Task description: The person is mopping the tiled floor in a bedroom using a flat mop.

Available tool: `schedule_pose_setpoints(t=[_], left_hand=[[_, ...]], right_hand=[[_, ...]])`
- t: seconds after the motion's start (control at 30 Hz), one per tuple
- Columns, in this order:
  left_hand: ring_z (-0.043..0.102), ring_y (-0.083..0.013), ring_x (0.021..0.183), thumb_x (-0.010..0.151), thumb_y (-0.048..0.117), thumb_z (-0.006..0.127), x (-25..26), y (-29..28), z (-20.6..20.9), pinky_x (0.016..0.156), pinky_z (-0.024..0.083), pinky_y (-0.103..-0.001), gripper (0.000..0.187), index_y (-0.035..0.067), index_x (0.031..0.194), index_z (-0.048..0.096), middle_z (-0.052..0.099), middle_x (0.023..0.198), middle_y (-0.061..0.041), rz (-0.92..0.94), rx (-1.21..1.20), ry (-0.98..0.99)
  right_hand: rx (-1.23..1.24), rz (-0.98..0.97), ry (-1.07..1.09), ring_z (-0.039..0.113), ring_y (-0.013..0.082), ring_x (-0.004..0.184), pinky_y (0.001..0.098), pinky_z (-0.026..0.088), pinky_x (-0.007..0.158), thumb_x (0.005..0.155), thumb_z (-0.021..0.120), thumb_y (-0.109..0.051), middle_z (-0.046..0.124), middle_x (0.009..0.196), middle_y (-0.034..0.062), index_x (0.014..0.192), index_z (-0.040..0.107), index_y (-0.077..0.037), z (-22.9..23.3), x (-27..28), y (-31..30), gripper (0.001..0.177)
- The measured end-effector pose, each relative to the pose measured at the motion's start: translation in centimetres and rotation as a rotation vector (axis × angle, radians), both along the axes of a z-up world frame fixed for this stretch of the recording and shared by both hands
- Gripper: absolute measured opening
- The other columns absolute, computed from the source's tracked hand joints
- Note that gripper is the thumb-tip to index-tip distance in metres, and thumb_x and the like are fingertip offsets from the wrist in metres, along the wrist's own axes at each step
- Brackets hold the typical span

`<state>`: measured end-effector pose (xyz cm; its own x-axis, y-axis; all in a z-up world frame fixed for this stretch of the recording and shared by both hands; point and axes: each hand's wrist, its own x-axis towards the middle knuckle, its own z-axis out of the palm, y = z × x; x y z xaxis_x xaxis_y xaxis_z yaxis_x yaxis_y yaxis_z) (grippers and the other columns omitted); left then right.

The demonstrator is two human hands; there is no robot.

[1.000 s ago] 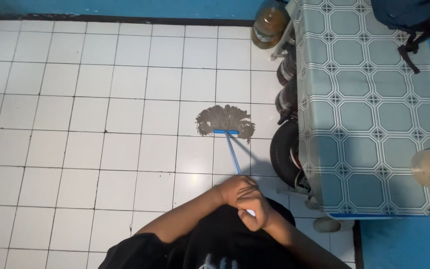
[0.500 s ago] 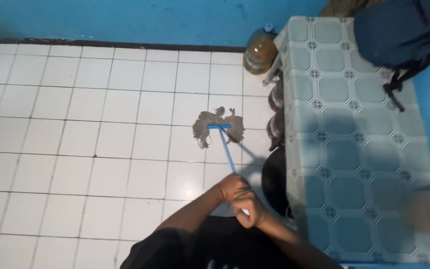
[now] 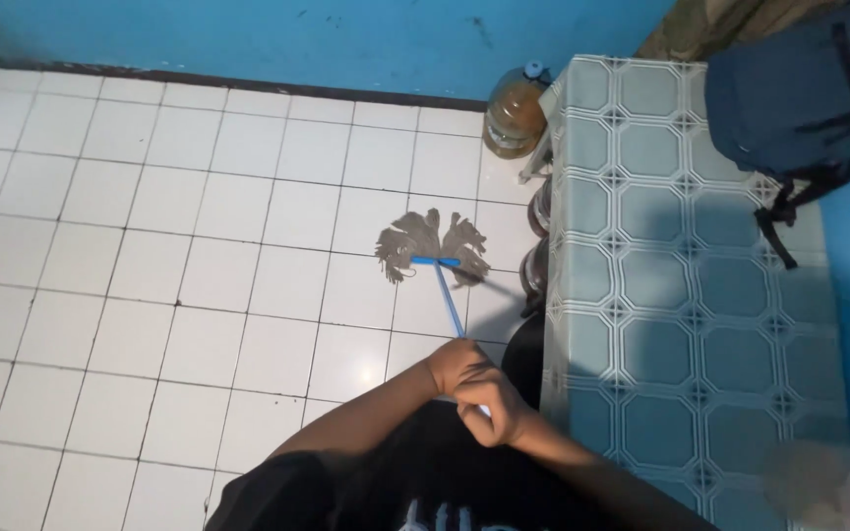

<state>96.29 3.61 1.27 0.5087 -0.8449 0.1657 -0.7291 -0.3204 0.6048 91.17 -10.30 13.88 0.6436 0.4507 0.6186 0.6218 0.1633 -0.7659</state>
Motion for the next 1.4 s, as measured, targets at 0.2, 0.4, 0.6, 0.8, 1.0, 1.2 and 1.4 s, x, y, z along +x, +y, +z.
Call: schedule_pose_setpoints(t=[0.2, 0.4, 0.6, 0.8, 1.0, 1.2, 1.4], left_hand=[[0.065, -0.0337, 0.063, 0.073, 0.035, 0.071, 0.1, 0.5, -0.8, 0.056, 0.049, -0.046, 0.02, 0.016, 0.07, 0.063, 0.067, 0.069, -0.008, 0.041, -0.166, 0.089], [0.065, -0.0337, 0.064, 0.07, 0.035, 0.073, 2.9, 1.0, -2.0, 0.056, 0.049, -0.045, 0.021, 0.016, 0.067, 0.064, 0.066, 0.069, -0.008, 0.094, -0.183, 0.093], [0.066, -0.0309, 0.065, 0.069, 0.034, 0.072, 11.8, 2.4, -1.4, 0.058, 0.051, -0.044, 0.018, 0.017, 0.07, 0.067, 0.069, 0.072, -0.006, 0.093, -0.187, 0.057], [0.068, -0.0303, 0.067, 0.063, 0.036, 0.073, 21.4, 4.4, -3.1, 0.06, 0.052, -0.042, 0.022, 0.016, 0.066, 0.065, 0.069, 0.071, -0.006, 0.138, -0.188, -0.007], [0.068, -0.032, 0.07, 0.065, 0.034, 0.071, 25.1, 7.7, -2.4, 0.062, 0.054, -0.043, 0.02, 0.016, 0.071, 0.066, 0.069, 0.073, -0.007, 0.12, -0.199, -0.018], [0.069, -0.0327, 0.072, 0.069, 0.034, 0.07, 24.0, 10.2, -0.3, 0.062, 0.053, -0.043, 0.018, 0.016, 0.073, 0.069, 0.07, 0.074, -0.008, 0.038, -0.214, 0.137], [0.068, -0.0298, 0.069, 0.075, 0.034, 0.07, 22.1, 11.4, -4.2, 0.062, 0.052, -0.043, 0.018, 0.016, 0.073, 0.069, 0.07, 0.074, -0.006, 0.032, -0.275, 0.071]], right_hand=[[-0.174, 0.199, 0.042, 0.047, 0.0279, 0.048, 0.0412, 0.04, 0.057, 0.078, 0.063, -0.016, 0.043, 0.053, 0.0104, 0.057, 0.042, -0.007, 2.0, 2.7, -0.2, 0.031], [-0.209, 0.251, 0.067, 0.046, 0.0288, 0.046, 0.0413, 0.037, 0.052, 0.075, 0.061, -0.017, 0.041, 0.051, 0.0105, 0.055, 0.039, -0.006, -0.4, 5.5, 0.2, 0.031], [-0.158, 0.051, -0.02, 0.044, 0.0267, 0.045, 0.041, 0.037, 0.052, 0.071, 0.059, -0.015, 0.041, 0.05, 0.0095, 0.053, 0.041, -0.007, -0.2, 13.0, 2.8, 0.027], [-0.146, -0.039, -0.023, 0.05, 0.0273, 0.051, 0.0383, 0.04, 0.057, 0.073, 0.057, -0.009, 0.048, 0.055, 0.0101, 0.057, 0.045, -0.005, 0.4, 21.2, 5.9, 0.021], [-0.213, -0.18, -0.012, 0.049, 0.0262, 0.056, 0.0378, 0.039, 0.058, 0.066, 0.056, -0.004, 0.049, 0.058, 0.0108, 0.057, 0.047, -0.002, 1.3, 24.7, 9.8, 0.012], [-0.229, -0.107, 0.039, 0.057, 0.0226, 0.06, 0.0347, 0.043, 0.055, 0.067, 0.057, 0.0, 0.056, 0.063, 0.0096, 0.065, 0.054, -0.004, 0.6, 23.5, 11.5, 0.005], [-0.025, -0.069, -0.059, 0.056, 0.0174, 0.057, 0.032, 0.045, 0.054, 0.083, 0.059, 0.001, 0.056, 0.069, 0.005, 0.103, 0.056, -0.005, -1.4, 22.5, 11.9, 0.022]])
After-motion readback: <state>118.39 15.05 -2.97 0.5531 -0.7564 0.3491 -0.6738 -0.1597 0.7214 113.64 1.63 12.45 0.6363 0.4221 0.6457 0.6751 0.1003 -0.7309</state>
